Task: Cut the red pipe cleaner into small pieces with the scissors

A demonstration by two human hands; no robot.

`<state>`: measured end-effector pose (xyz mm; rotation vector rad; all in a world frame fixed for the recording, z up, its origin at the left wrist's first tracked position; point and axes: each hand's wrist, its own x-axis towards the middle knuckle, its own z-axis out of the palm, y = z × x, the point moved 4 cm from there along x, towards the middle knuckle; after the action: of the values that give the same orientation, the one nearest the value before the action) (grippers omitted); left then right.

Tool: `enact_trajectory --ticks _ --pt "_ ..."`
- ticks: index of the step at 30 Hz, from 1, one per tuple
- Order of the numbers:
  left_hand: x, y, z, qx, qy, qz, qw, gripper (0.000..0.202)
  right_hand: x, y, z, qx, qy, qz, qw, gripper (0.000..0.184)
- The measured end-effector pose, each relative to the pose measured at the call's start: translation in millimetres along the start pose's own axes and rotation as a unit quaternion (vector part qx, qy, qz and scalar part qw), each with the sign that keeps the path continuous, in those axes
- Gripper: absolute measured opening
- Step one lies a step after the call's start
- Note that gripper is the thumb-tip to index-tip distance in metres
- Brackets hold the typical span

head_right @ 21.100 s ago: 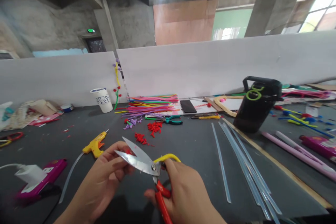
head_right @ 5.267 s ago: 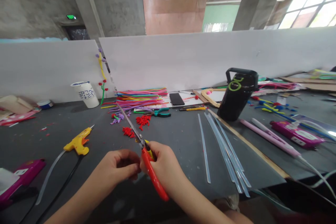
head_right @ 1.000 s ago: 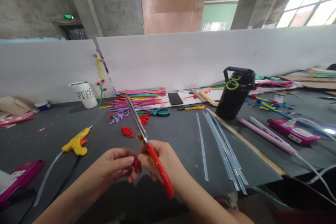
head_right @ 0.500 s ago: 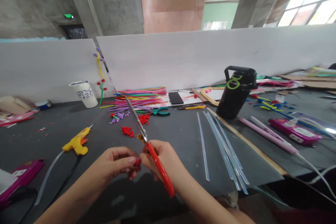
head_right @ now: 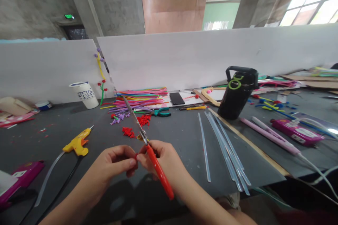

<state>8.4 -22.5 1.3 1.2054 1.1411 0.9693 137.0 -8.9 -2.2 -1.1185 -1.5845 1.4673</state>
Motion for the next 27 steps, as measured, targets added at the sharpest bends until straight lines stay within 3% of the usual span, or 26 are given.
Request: enact_trajectory --ticks 11,19,27 --pt "-4.3 4.7 -0.7 -0.007 0.066 0.006 0.998 0.008 2.6 6.2 1.0 0.003 0.031 0.007 1.000 0.005" --pt "-1.7 -2.0 3.9 0.026 0.008 -0.023 0.999 0.010 1.2 3.2 2.6 0.011 0.014 0.008 1.000 0.008" --pt "-3.1 -3.8 6.9 -0.063 -0.056 -0.037 0.996 0.008 1.4 0.8 1.3 0.020 -0.003 -0.004 1.000 0.005"
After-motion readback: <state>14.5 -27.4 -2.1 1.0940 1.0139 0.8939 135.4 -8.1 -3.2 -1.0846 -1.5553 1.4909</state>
